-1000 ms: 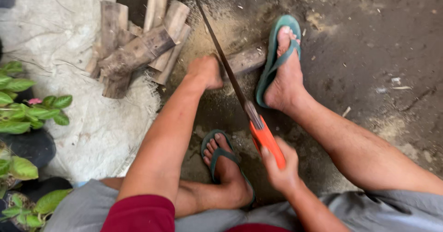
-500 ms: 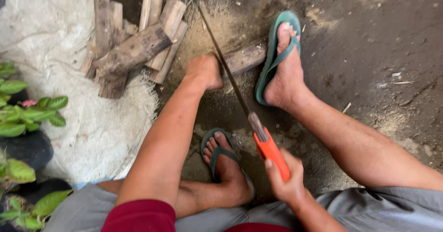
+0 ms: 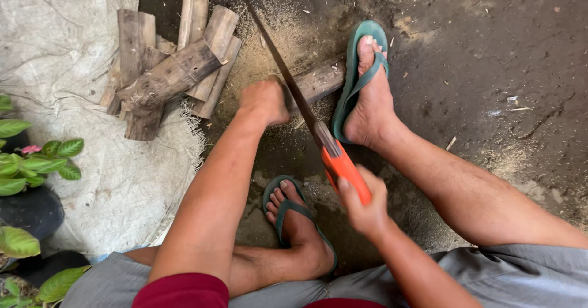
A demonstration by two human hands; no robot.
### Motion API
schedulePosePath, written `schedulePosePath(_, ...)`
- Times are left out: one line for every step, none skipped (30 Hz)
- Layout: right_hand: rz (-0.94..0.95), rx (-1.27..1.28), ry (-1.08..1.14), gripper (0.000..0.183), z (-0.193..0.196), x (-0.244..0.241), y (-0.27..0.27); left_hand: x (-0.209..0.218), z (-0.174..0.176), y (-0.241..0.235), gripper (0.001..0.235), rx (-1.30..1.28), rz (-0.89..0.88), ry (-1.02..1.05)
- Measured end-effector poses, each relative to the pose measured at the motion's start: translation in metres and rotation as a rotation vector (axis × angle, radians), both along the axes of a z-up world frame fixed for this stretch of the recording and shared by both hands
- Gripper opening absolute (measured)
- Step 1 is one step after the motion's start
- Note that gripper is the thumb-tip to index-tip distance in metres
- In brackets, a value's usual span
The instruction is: The person saws a piece of wood with a handsaw while holding the wood steady by hand on the ground.
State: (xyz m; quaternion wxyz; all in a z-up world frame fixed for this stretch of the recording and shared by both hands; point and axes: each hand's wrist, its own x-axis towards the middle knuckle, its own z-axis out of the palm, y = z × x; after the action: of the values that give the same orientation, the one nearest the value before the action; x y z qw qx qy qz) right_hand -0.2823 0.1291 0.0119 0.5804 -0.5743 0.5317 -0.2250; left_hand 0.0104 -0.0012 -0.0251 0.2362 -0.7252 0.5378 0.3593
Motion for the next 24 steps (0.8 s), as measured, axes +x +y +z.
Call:
schedulePosePath(-0.005, 0.012, -0.025, 0.024, 0.000, 0.003, 0.002, 0.002, 0.004, 0.001, 0.062, -0.029, 0.001, -0.005)
schedulePosePath(-0.014, 0.013, -0.043, 0.023, -0.002, 0.007, -0.001, 0.005, 0.005, -0.004, 0.066, -0.022, -0.012, -0.002)
schedulePosePath(-0.022, 0.014, -0.062, 0.022, -0.004, 0.011, -0.005, 0.009, 0.005, -0.008, 0.069, -0.015, -0.024, 0.000)
schedulePosePath(-0.036, 0.053, -0.046, 0.022, -0.001, 0.003, 0.001, 0.005, 0.004, -0.003, 0.073, 0.014, -0.033, 0.006)
schedulePosePath(-0.050, 0.092, -0.030, 0.023, 0.006, -0.007, 0.011, -0.003, 0.002, 0.000, 0.069, 0.056, -0.030, 0.013)
schedulePosePath(-0.025, 0.055, -0.046, 0.023, 0.020, -0.019, 0.024, -0.003, -0.001, -0.004, 0.065, 0.086, -0.015, 0.002)
schedulePosePath(0.000, 0.019, -0.063, 0.028, 0.031, -0.028, 0.033, 0.003, -0.004, -0.006, 0.062, 0.115, 0.000, -0.007)
schedulePosePath(0.010, -0.002, -0.042, 0.026, 0.030, -0.032, 0.034, 0.003, -0.007, -0.004, 0.057, 0.075, -0.019, 0.002)
schedulePosePath(0.020, -0.023, -0.021, 0.025, 0.028, -0.035, 0.033, 0.002, -0.009, -0.003, 0.052, 0.034, -0.039, 0.011)
schedulePosePath(0.025, -0.050, 0.002, 0.024, 0.025, -0.034, 0.032, 0.001, -0.010, -0.002, 0.048, -0.012, -0.064, 0.021)
schedulePosePath(-0.024, 0.044, -0.062, 0.023, 0.013, -0.021, 0.026, 0.000, -0.008, 0.001, 0.053, 0.003, -0.052, 0.010)
schedulePosePath(-0.078, 0.129, -0.133, 0.027, -0.001, -0.006, 0.015, -0.001, -0.005, 0.000, 0.058, 0.009, -0.046, -0.007)
schedulePosePath(-0.070, 0.120, -0.106, 0.026, -0.001, -0.004, 0.009, -0.002, -0.001, -0.001, 0.063, 0.015, -0.039, -0.024)
schedulePosePath(-0.055, 0.109, -0.086, 0.026, -0.002, 0.000, 0.002, 0.002, 0.003, -0.001, 0.065, 0.008, -0.025, -0.020)
schedulePosePath(-0.041, 0.097, -0.067, 0.025, -0.003, 0.004, -0.003, 0.007, 0.007, 0.000, 0.067, 0.001, -0.010, -0.015)
schedulePosePath(-0.039, 0.114, -0.064, 0.025, 0.001, -0.004, 0.002, 0.001, 0.007, 0.001, 0.070, -0.002, -0.006, 0.008)
schedulePosePath(-0.038, 0.131, -0.061, 0.026, 0.010, -0.016, 0.012, -0.005, 0.005, -0.001, 0.072, 0.018, 0.006, 0.020)
schedulePosePath(0.013, 0.049, -0.006, 0.020, 0.025, -0.031, 0.025, -0.003, 0.004, -0.003, 0.074, 0.037, 0.026, 0.020)
schedulePosePath(0.063, -0.034, 0.049, 0.021, 0.035, -0.042, 0.033, 0.001, 0.003, -0.006, 0.075, 0.056, 0.047, 0.019)
schedulePosePath(0.063, -0.018, 0.051, 0.022, 0.038, -0.048, 0.035, 0.000, 0.002, -0.005, 0.074, 0.042, 0.046, 0.020)
schedulePosePath(0.063, -0.002, 0.053, 0.023, 0.041, -0.052, 0.037, 0.000, 0.000, -0.006, 0.072, 0.028, 0.045, 0.022)
schedulePosePath(0.065, 0.005, 0.054, 0.024, 0.044, -0.054, 0.037, 0.000, 0.000, -0.007, 0.070, 0.006, 0.046, 0.022)
schedulePosePath(0.087, -0.052, 0.018, 0.022, 0.038, -0.043, 0.034, -0.001, 0.001, 0.000, 0.066, 0.024, 0.053, 0.022)
schedulePosePath(0.098, -0.126, -0.020, 0.021, 0.022, -0.023, 0.022, -0.003, 0.002, 0.000, 0.061, 0.026, 0.048, 0.020)
